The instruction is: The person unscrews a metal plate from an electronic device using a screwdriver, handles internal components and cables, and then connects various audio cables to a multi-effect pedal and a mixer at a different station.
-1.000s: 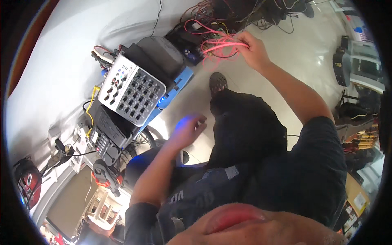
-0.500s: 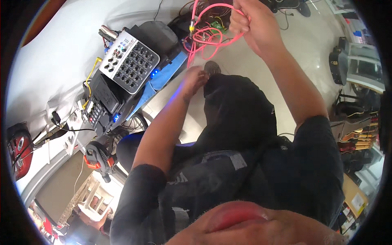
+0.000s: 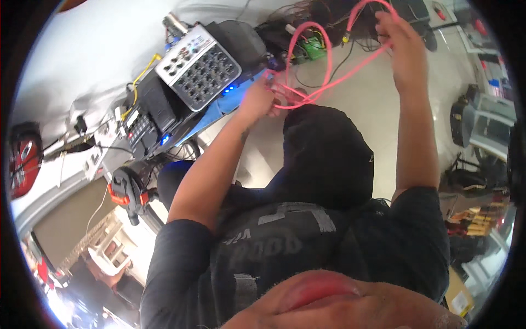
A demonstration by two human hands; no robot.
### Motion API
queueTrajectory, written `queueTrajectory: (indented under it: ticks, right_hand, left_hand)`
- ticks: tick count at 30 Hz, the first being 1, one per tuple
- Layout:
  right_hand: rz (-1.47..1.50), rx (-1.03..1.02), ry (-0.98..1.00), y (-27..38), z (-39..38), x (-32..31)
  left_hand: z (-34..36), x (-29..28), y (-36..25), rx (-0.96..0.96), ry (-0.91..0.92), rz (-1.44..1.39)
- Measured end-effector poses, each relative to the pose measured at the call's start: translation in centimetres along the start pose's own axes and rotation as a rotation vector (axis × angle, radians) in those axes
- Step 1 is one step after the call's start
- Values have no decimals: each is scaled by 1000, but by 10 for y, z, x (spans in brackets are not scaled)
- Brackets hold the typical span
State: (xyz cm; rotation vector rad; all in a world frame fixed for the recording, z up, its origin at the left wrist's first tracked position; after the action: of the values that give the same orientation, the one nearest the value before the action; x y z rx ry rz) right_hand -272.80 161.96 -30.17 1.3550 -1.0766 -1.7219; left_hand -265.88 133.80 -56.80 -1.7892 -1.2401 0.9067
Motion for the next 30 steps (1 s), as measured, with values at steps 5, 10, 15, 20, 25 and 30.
queueTrajectory:
  ticks: [5,10,15,20,25,30]
  right_hand:
    - [631,137,189,15,-9,10]
    - [688,-10,503,55,-56,48]
    - [797,133,658,76,-60,62]
    - [861,124,514,97,-36,76]
    - [865,41,927,149,-61,149]
    - [920,245,937,149,-87,267]
  left_hand:
    - [-91,-16,-59,100,-11,-497]
    - [-194,-53,-142,541,-148,971]
    - [-274,-121,-178,874,-549,1043]
    - [-322,-235,-178,805,-1147,1140]
    - [-294,-336,-159,283,-1011,861]
    - [-259,-346,-129,298,-710,461]
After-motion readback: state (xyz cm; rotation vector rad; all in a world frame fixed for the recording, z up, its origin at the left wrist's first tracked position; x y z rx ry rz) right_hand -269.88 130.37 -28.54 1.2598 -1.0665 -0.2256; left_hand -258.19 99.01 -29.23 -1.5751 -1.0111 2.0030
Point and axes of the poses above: each hand's wrist, its own z-axis towards the middle knuckle, its own x-axis out of the palm, y = z × x, the point moved 7 cm from there along z, towards the middle knuckle, and after that the axes turned 10 degrees about x, right-handed, at the moved point
